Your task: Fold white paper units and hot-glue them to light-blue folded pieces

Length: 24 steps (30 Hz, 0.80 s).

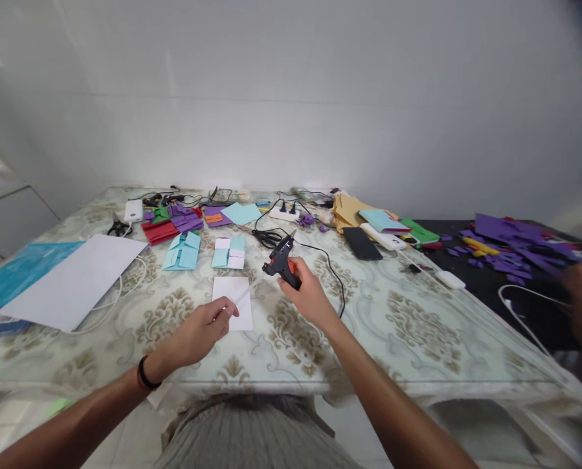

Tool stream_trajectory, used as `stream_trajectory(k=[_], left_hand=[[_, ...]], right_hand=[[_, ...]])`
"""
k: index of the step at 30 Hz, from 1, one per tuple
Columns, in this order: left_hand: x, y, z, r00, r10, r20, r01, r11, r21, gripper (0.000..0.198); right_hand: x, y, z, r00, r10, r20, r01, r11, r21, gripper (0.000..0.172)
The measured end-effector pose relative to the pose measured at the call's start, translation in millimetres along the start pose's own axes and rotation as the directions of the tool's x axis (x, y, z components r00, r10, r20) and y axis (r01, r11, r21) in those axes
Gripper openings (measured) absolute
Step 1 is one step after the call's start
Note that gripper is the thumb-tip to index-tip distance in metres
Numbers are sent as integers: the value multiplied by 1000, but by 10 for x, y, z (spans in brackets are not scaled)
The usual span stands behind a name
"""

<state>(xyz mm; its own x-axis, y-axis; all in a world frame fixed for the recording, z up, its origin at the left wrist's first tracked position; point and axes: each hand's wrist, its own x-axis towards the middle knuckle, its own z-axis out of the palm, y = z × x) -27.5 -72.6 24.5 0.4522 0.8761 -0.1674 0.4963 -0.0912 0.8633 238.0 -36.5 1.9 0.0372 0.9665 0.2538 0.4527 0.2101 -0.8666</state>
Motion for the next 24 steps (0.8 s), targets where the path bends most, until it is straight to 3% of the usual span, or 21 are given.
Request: stream_trajectory(k=[8,13,24], left_hand=[[-2,-1,-2,999,-30,16,30,1000,0,26],[25,-20,21,1000,-16,13,16,1000,5,25],[58,-5,80,997,35,-66,-29,995,96,26]], right_hand=[[-28,32,20,996,-13,85,12,1000,11,40],[-49,5,13,999,-7,46,10,998,-62,39],[-114,129,108,995,-19,100,23,999,-43,33]])
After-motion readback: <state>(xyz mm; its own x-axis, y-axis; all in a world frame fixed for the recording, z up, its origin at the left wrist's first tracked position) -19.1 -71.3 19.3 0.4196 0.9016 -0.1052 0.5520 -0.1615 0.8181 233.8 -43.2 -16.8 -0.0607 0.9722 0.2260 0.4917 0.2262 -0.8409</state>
